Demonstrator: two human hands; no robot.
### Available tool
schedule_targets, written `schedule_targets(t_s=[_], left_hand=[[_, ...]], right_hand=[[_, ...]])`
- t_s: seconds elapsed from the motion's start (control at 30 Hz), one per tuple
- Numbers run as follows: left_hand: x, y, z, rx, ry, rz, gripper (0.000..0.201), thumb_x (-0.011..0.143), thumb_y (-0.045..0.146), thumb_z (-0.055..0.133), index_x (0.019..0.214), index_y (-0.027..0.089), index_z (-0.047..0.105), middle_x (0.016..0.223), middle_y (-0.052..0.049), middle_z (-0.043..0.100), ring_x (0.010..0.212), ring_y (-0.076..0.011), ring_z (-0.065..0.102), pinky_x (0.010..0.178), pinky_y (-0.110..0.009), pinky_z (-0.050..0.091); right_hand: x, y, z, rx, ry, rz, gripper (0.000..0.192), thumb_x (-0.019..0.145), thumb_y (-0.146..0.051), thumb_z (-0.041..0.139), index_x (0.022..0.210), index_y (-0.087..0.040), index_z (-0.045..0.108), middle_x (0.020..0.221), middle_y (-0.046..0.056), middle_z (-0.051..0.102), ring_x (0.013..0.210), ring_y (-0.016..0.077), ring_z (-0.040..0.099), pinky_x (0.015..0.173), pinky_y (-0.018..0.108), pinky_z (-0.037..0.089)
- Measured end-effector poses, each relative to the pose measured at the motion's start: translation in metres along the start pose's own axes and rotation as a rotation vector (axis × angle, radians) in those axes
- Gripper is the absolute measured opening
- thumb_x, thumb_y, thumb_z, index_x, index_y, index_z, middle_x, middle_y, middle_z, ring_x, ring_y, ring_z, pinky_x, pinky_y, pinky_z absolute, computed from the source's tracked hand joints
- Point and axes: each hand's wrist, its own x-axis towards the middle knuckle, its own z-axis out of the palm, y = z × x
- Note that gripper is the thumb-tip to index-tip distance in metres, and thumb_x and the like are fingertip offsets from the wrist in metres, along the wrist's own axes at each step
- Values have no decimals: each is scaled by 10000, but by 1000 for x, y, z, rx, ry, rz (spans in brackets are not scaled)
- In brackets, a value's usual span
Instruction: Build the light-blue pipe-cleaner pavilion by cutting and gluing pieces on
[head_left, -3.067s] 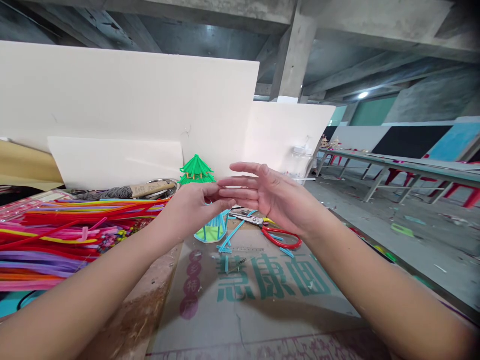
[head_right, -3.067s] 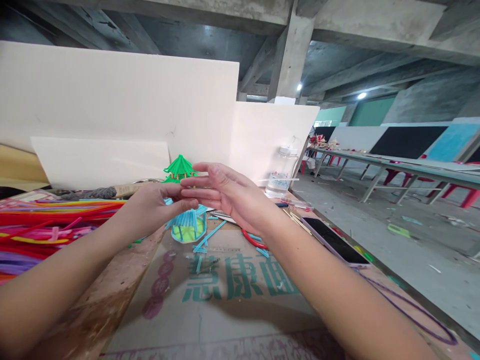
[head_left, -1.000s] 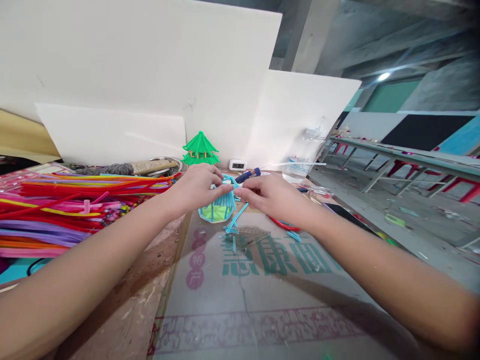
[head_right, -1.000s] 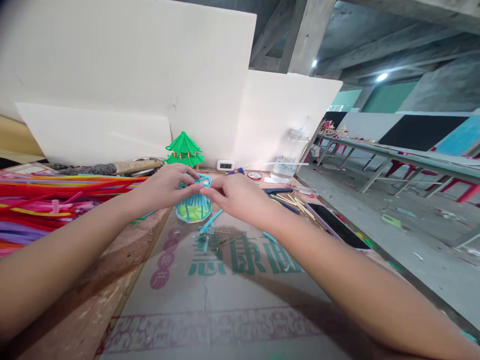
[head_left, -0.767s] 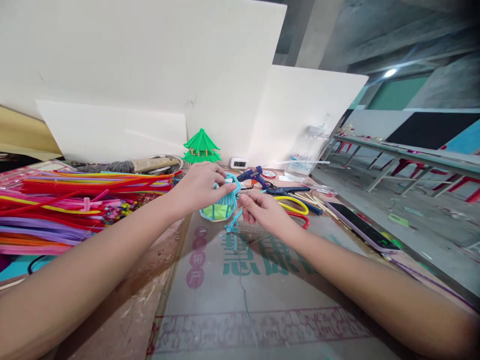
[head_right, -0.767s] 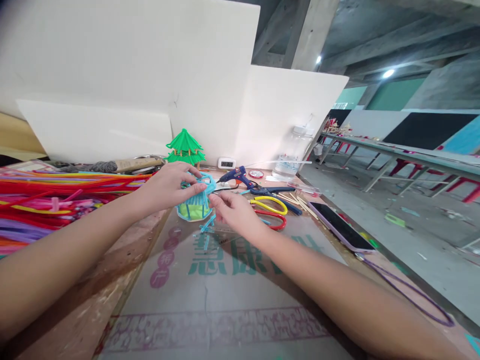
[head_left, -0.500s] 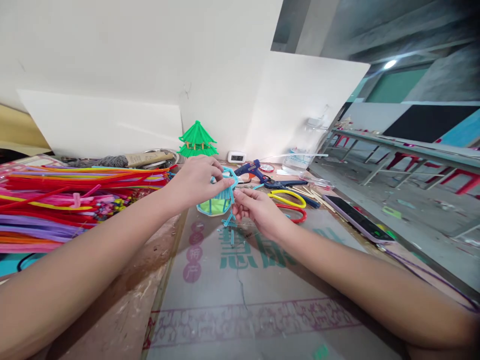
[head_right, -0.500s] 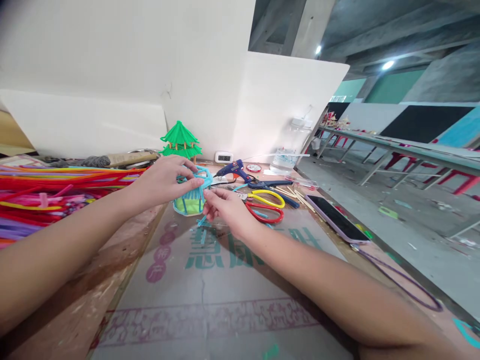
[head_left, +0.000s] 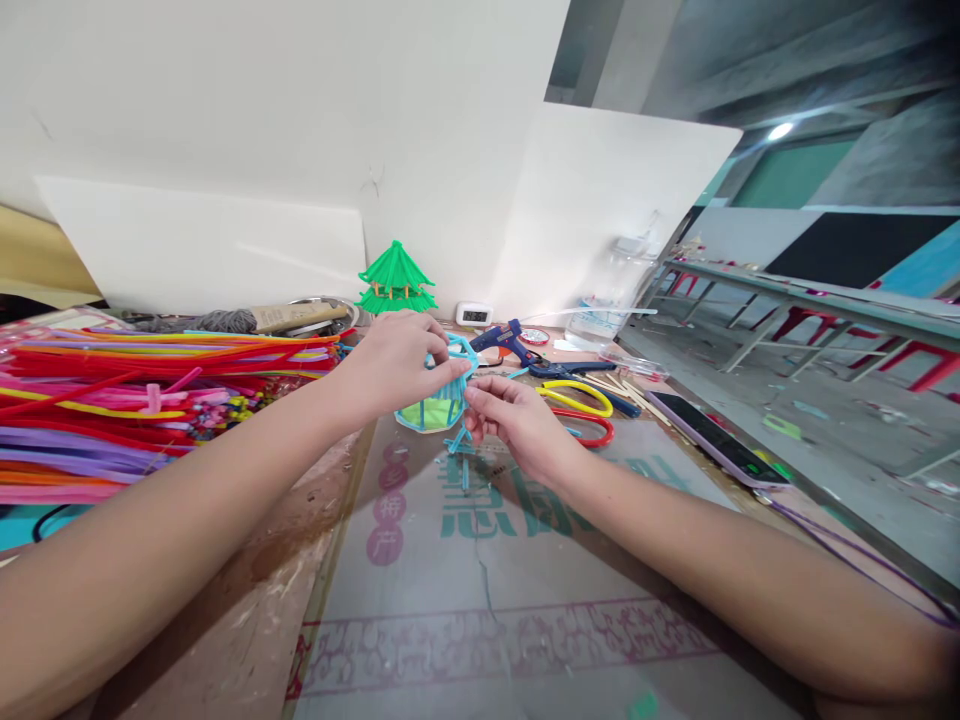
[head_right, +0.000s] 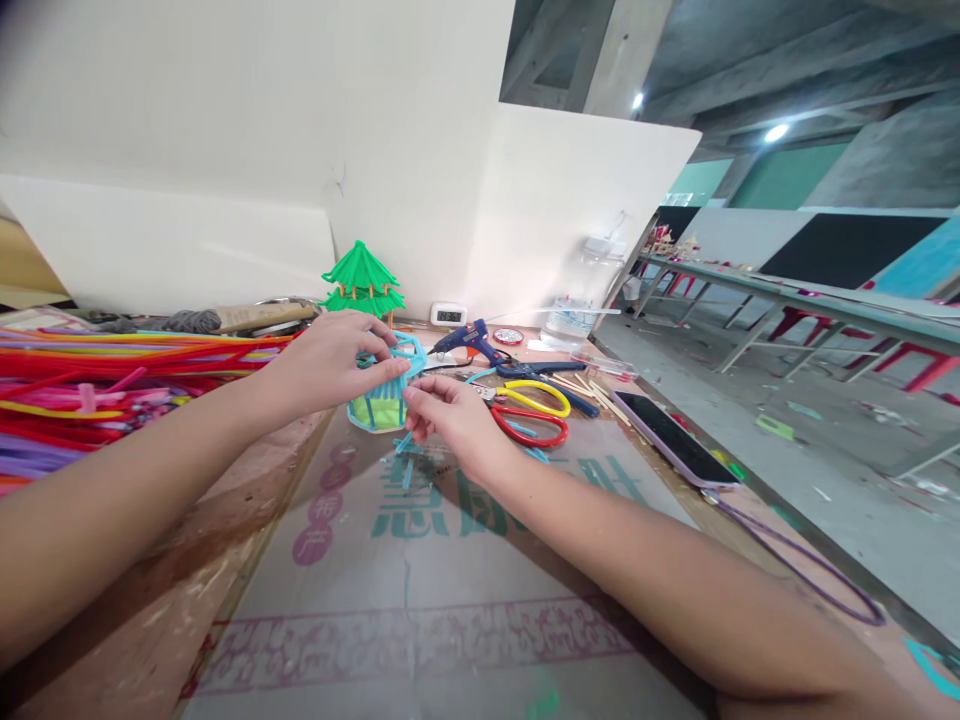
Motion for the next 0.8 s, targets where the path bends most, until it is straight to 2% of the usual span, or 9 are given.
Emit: schedule_targets(t_s=[0.4, 0.8], left_hand=[[0, 0, 2, 17, 16, 8, 391, 908, 464, 527, 766, 196, 775, 999, -75, 734, 999, -252, 638, 900, -396, 427], [-1, 1, 1, 24, 5, 18, 392, 907, 461, 528, 766, 191, 774, 975, -75, 733, 996, -245, 635, 919, -393, 424]], right_hand=[[2, 3, 1, -34, 4, -50, 317, 740, -452, 759, 796, -176, 612, 600, -35, 609, 512, 100, 525, 531, 251, 437], [2, 6, 0, -34, -18, -72, 243, 794, -393, 712, 813, -169, 620, 608, -32, 618, 524, 98, 539, 534, 244, 441]])
